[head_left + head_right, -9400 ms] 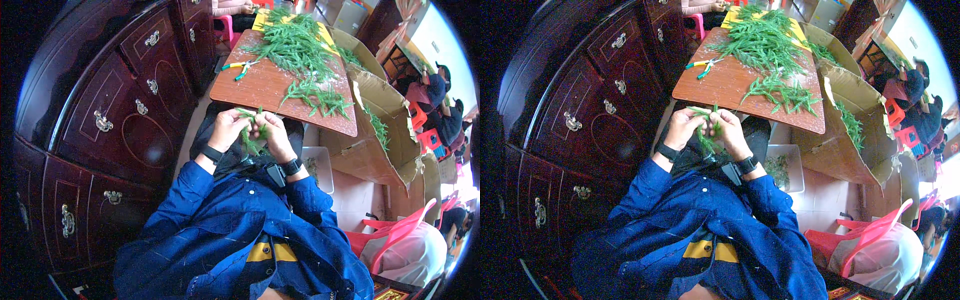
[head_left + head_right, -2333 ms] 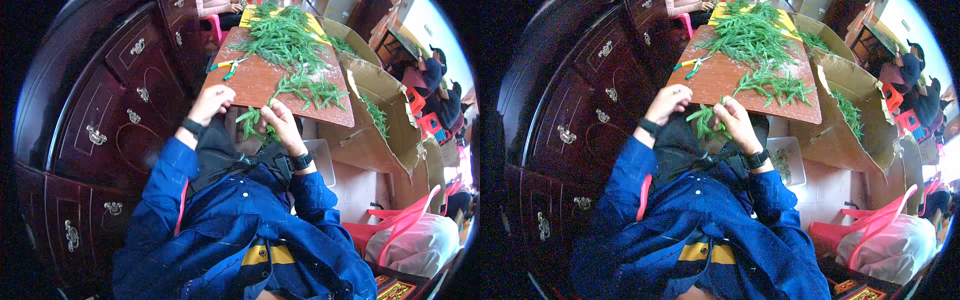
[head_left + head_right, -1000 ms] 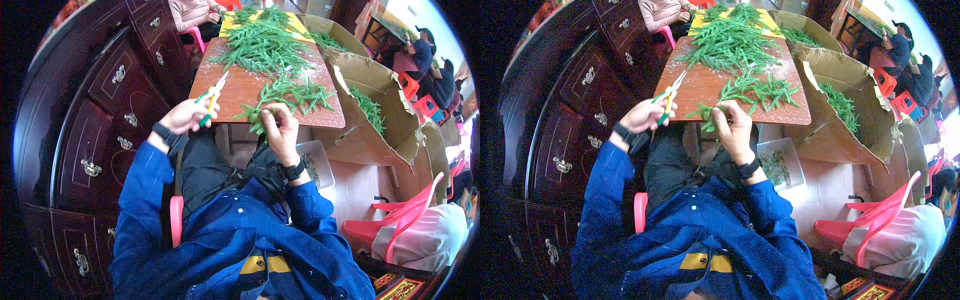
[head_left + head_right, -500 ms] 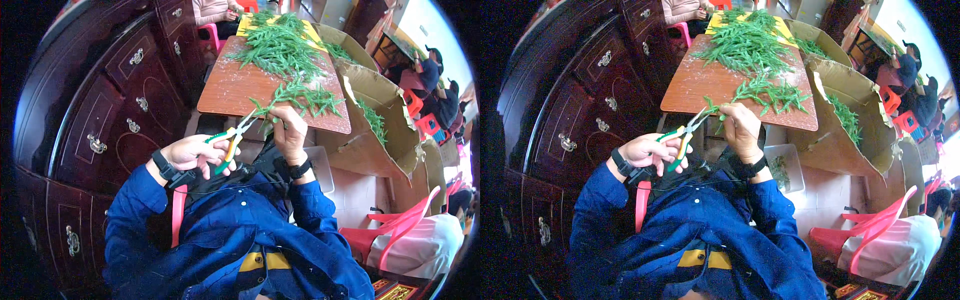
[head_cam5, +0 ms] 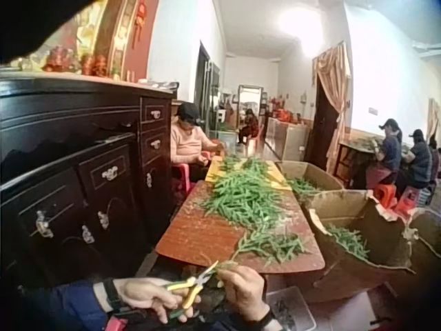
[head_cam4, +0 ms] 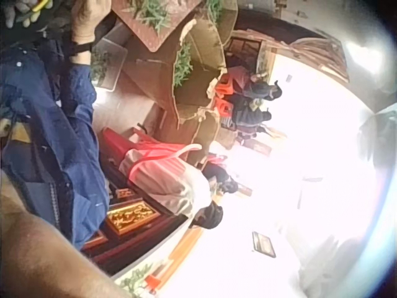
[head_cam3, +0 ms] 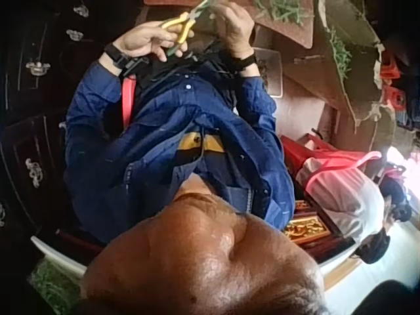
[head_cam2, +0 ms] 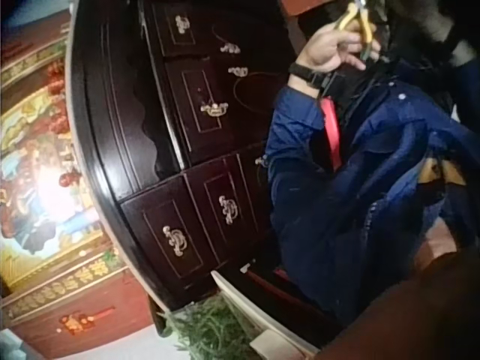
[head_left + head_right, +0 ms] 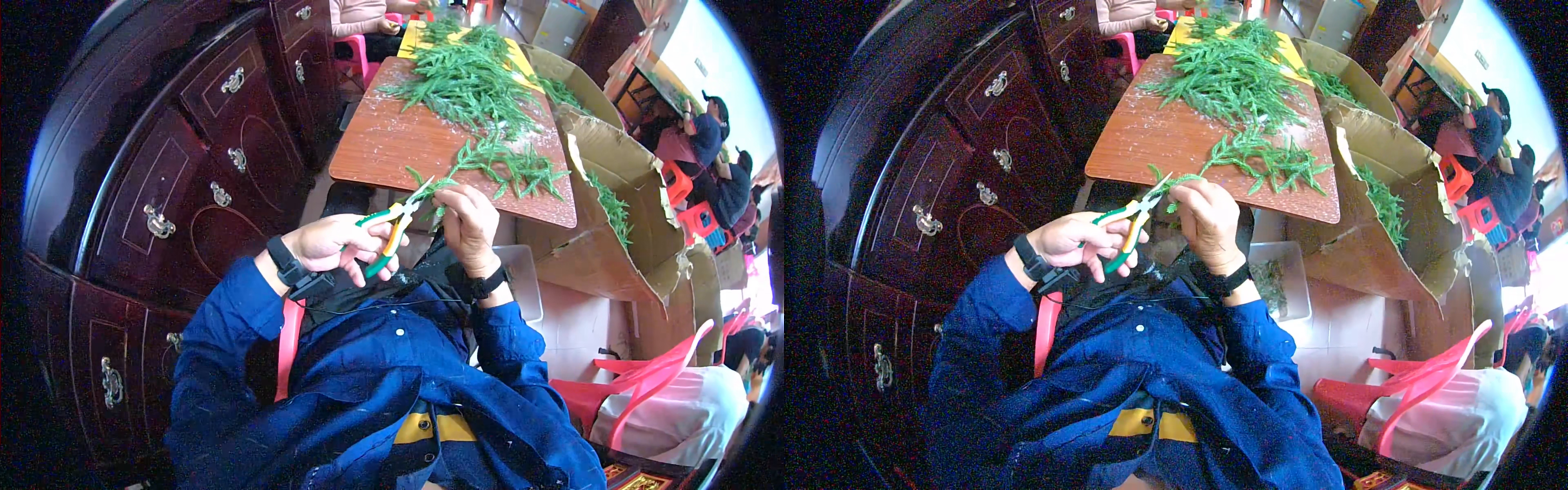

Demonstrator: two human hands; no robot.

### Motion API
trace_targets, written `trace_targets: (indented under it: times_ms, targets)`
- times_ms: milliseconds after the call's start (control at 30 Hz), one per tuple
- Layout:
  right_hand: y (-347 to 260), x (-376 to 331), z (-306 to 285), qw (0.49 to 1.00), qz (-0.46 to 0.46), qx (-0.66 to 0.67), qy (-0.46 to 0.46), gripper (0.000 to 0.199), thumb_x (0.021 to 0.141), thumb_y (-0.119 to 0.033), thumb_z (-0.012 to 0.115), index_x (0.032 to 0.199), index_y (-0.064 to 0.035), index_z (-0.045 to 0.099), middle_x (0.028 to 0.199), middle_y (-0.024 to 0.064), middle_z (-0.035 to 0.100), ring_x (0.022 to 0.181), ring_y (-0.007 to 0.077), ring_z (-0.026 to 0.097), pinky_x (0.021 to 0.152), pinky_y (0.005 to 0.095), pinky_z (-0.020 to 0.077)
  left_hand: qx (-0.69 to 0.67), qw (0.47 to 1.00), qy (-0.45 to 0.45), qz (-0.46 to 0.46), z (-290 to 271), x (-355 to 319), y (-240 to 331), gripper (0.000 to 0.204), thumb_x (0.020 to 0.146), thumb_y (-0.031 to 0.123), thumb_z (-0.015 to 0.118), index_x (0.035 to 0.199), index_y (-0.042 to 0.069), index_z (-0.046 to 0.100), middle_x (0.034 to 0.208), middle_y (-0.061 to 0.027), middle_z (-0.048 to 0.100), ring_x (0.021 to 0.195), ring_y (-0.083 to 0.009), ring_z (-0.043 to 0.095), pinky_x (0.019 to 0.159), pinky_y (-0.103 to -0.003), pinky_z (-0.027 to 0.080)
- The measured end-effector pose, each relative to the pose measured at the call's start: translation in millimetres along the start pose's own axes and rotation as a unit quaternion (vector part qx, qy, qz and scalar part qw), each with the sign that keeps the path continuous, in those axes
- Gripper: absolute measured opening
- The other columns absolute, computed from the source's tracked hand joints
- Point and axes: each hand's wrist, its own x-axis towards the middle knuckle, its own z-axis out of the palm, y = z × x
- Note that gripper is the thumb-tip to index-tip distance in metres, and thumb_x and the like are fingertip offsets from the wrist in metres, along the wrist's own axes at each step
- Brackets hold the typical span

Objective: Trimming and sorting green leafy branches into boxes and containers.

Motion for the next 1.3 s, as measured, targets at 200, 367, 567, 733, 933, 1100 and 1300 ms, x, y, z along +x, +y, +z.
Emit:
trace_targets:
  times_ms: [200, 367, 567, 733, 933, 1100, 1300]
  targets:
    - [-1, -1, 3, 1.0, -0.002, -0.008, -0.003, 0.025, 0.073, 0.01, 0.055, 0.091, -0.0056, 0.064, 0.082, 0.0098, 0.067, 0.074, 0.0278, 0.067, 0.068, 0.0344, 0.053, 0.05, 0.998, 0.013, 0.025, -2, 2, -9, 0.047, 0.09, 0.016, 0.055, 0.133, 0.001, 0.045, 0.101, -0.0095, 0.063, 0.084, -0.015, 0.067, 0.058, -0.024, 0.059]
    - [0, -3, 5, 1.0, 0.003, -0.003, -0.011, 0.024, 0.073, 0.008, 0.058, 0.091, -0.0066, 0.064, 0.083, 0.0093, 0.067, 0.075, 0.0283, 0.066, 0.069, 0.0347, 0.0531, 0.046, 0.998, 0.021, 0.028, 7, 1, -7, 0.042, 0.091, 0.021, 0.057, 0.129, 0.004, 0.049, 0.097, -0.0063, 0.063, 0.081, -0.0132, 0.065, 0.06, -0.024, 0.057]
    - [1, -11, 11, 0.998, 0.057, 0.023, 0.016, 0.015, 0.08, 0.001, 0.062, 0.092, -0.0074, 0.064, 0.083, 0.0092, 0.067, 0.077, 0.0256, 0.067, 0.07, 0.0343, 0.0536, 0.091, 0.991, 0.08, 0.059, 7, 10, -21, 0.036, 0.09, 0.02, 0.059, 0.122, 0.005, 0.05, 0.086, -0.0024, 0.059, 0.071, -0.0098, 0.06, 0.051, -0.021, 0.048]
    - [-14, -17, 20, 0.959, 0.267, 0.09, 0.017, 0.006, 0.089, -0.002, 0.058, 0.091, -0.0051, 0.063, 0.078, 0.0085, 0.067, 0.075, 0.0181, 0.066, 0.069, 0.0318, 0.0529, 0.104, 0.976, 0.137, 0.137, 19, 29, -41, 0.022, 0.093, 0.017, 0.056, 0.112, 0.007, 0.05, 0.077, 0.0009, 0.052, 0.06, -0.0055, 0.05, 0.047, -0.017, 0.036]
    - [-7, -20, 28, 0.761, 0.47, 0.447, 0.03, 0.012, 0.097, -0.013, 0.055, 0.088, -0.0045, 0.057, 0.072, 0.003, 0.061, 0.067, 0.01, 0.058, 0.065, 0.0241, 0.0464, 0.208, 0.913, 0.234, 0.262, -11, 73, -83, 0.018, 0.095, 0.015, 0.054, 0.11, 0.006, 0.05, 0.074, 0.0018, 0.052, 0.058, -0.0067, 0.049, 0.05, -0.021, 0.04]
    - [1, -23, 29, 0.673, 0.516, 0.527, 0.057, 0.013, 0.098, -0.013, 0.055, 0.087, -0.0052, 0.055, 0.069, 0.0013, 0.057, 0.066, 0.0094, 0.056, 0.066, 0.0226, 0.0452, 0.321, 0.877, 0.272, 0.231, -12, 77, -76, 0.023, 0.096, 0.017, 0.054, 0.115, 0.006, 0.049, 0.08, -0.0009, 0.056, 0.064, -0.0092, 0.055, 0.055, -0.023, 0.045]
    - [7, -23, 25, 0.894, 0.366, 0.259, 0.029, 0.008, 0.095, -0.01, 0.056, 0.089, -0.0047, 0.057, 0.071, 0.0018, 0.058, 0.066, 0.0142, 0.059, 0.066, 0.0267, 0.0469, 0.069, 0.987, 0.139, 0.046, 11, 41, -26, 0.037, 0.096, 0.023, 0.054, 0.129, 0.007, 0.046, 0.1, -0.0062, 0.064, 0.083, -0.0137, 0.064, 0.064, -0.024, 0.052]
